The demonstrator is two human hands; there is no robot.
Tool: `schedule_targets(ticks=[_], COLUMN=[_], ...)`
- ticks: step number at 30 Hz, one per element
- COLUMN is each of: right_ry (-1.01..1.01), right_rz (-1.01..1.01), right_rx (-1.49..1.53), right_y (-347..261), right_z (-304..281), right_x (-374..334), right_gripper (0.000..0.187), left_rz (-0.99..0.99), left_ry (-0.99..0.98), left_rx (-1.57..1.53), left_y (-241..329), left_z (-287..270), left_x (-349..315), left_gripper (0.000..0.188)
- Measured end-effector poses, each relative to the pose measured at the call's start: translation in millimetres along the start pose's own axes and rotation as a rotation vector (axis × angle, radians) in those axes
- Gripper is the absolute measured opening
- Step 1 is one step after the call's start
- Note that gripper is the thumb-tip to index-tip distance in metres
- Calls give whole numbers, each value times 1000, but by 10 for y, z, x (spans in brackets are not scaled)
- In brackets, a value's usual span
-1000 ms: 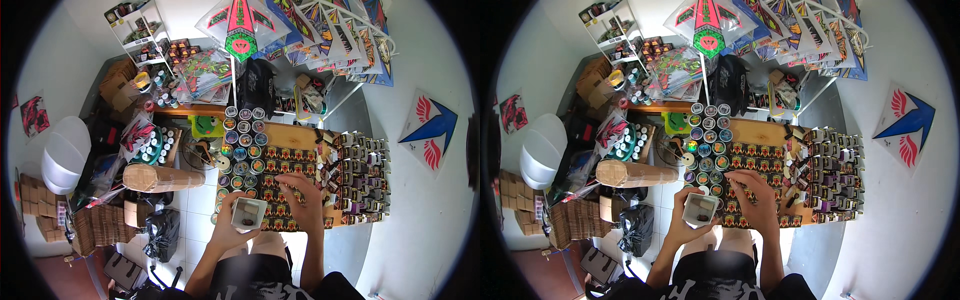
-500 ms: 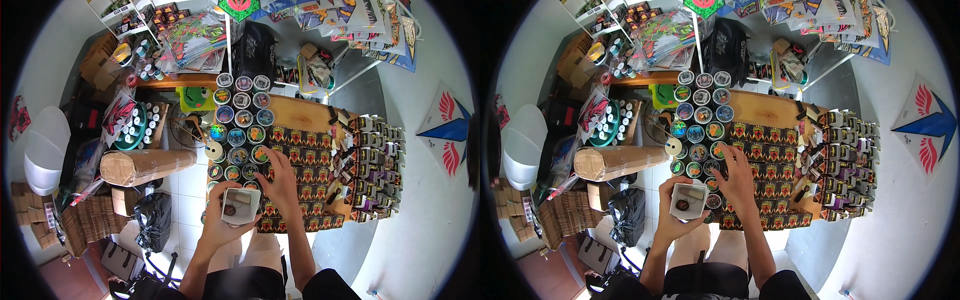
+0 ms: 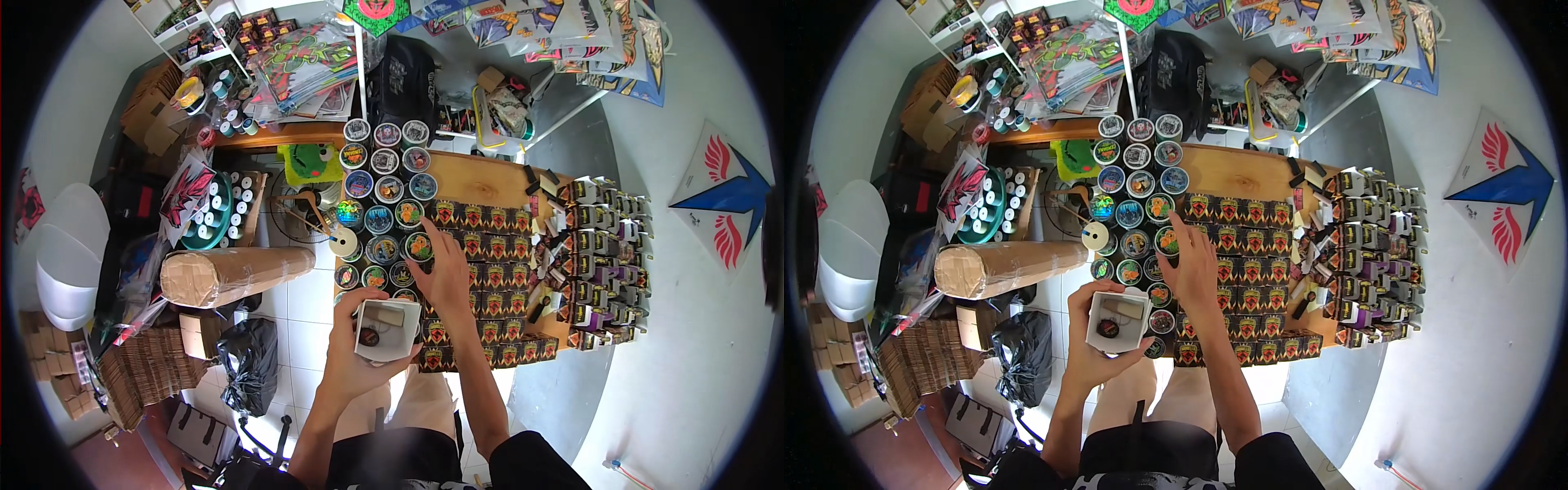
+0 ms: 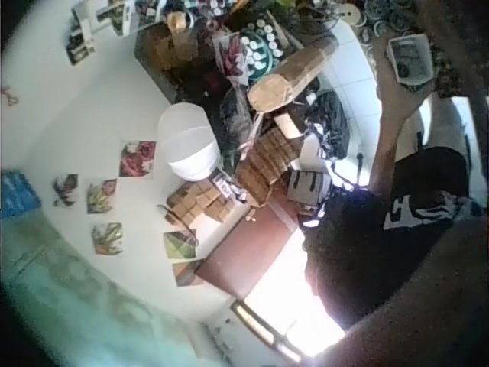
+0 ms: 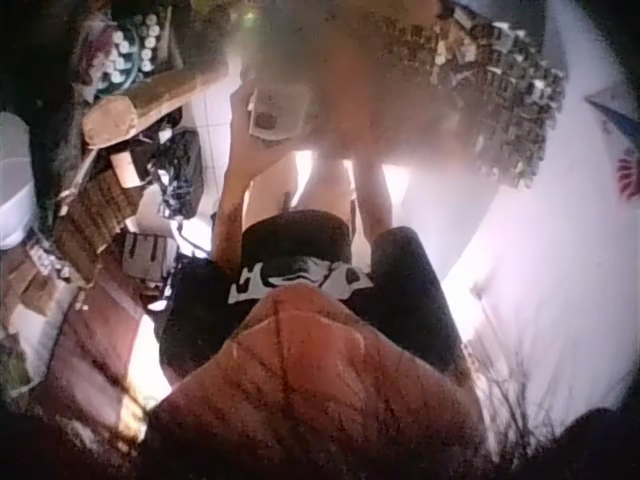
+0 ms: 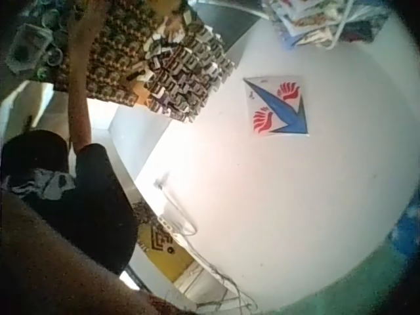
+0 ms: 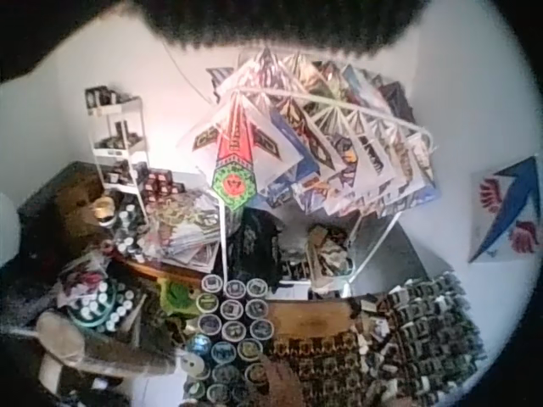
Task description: The person assembles small fireworks by hand. They open a small rectangular box, insert a cylindrical firework component into it, and then close the box. This process is repeated multiple times with different boxes and components in a cluttered room.
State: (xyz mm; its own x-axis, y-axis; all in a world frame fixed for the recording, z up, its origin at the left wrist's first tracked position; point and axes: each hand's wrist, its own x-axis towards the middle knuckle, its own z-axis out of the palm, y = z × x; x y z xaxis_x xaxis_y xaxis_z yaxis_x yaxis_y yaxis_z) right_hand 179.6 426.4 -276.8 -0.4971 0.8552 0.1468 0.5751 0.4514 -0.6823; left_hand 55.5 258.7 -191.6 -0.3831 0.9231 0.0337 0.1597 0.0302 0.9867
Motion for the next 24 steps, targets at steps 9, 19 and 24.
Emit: schedule_targets(ticks=[9, 19, 24], right_ry=[116, 291, 307], right_rz=[-41, -123, -86], right_rx=[13, 120, 110], right_y=[-952, -2594, -2967], right_z=[-1095, -2494, -2459], right_x=[-174, -809, -1062], right_gripper=[58, 45, 45], left_rz=[149, 177, 225], left_ry=[92, 183, 266], left_rx=[54, 162, 114], left_y=[604, 1497, 1564], left_z=[-255, -320, -197], left_x=[-140, -538, -693], left_gripper=[93, 93, 93])
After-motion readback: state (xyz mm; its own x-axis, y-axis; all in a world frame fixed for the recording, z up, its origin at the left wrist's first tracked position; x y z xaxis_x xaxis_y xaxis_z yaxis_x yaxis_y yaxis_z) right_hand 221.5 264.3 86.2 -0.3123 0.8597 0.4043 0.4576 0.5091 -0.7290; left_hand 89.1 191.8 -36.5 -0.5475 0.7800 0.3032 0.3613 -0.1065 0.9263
